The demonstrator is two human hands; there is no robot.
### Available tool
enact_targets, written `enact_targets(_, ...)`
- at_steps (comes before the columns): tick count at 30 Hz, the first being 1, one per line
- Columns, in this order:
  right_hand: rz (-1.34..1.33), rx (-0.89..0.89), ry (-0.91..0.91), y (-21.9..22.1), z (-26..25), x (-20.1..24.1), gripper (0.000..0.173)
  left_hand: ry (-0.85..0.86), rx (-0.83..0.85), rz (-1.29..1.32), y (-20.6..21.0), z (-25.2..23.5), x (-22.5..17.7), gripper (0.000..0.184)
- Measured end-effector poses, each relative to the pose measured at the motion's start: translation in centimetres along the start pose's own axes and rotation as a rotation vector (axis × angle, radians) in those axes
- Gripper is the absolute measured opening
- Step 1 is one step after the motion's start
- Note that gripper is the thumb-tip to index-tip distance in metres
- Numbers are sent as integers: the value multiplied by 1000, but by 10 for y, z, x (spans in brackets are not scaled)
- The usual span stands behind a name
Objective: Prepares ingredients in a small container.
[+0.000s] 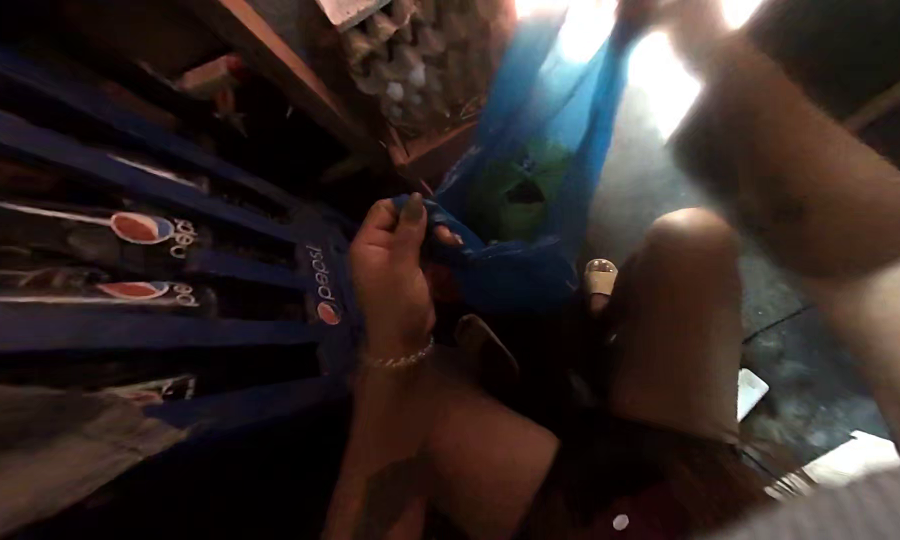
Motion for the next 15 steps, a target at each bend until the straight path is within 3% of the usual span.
enact_targets(3,207,356,-56,32,20,-17,21,-90,86,-139,21,-16,35,12)
enact_targets(6,274,746,-131,83,72,-17,24,7,252,-416,46,-31,71,45)
enact_targets(8,198,878,-329,117,101,-37,22,186,383,-662,66,-45,92,58)
enact_targets(10,152,833,-421,117,118,-47,19,297,489,-883,90,-56,113,57)
enact_targets(12,192,780,-276,70,122,-26,25,263,606,-1040,113,-59,137,54)
enact_targets(15,48,391,-143,-7,129,-58,26,124,741,-1193,127,-58,186,52)
Point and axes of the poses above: each hand's wrist, its own z-axis away from the middle knuckle, its own y-axis out of the palm, x = y × z, the point moved 3 cm from there along -z, towards the middle knuckle, and after that the axes turned 1 degree about -x, right-handed, at the moved point
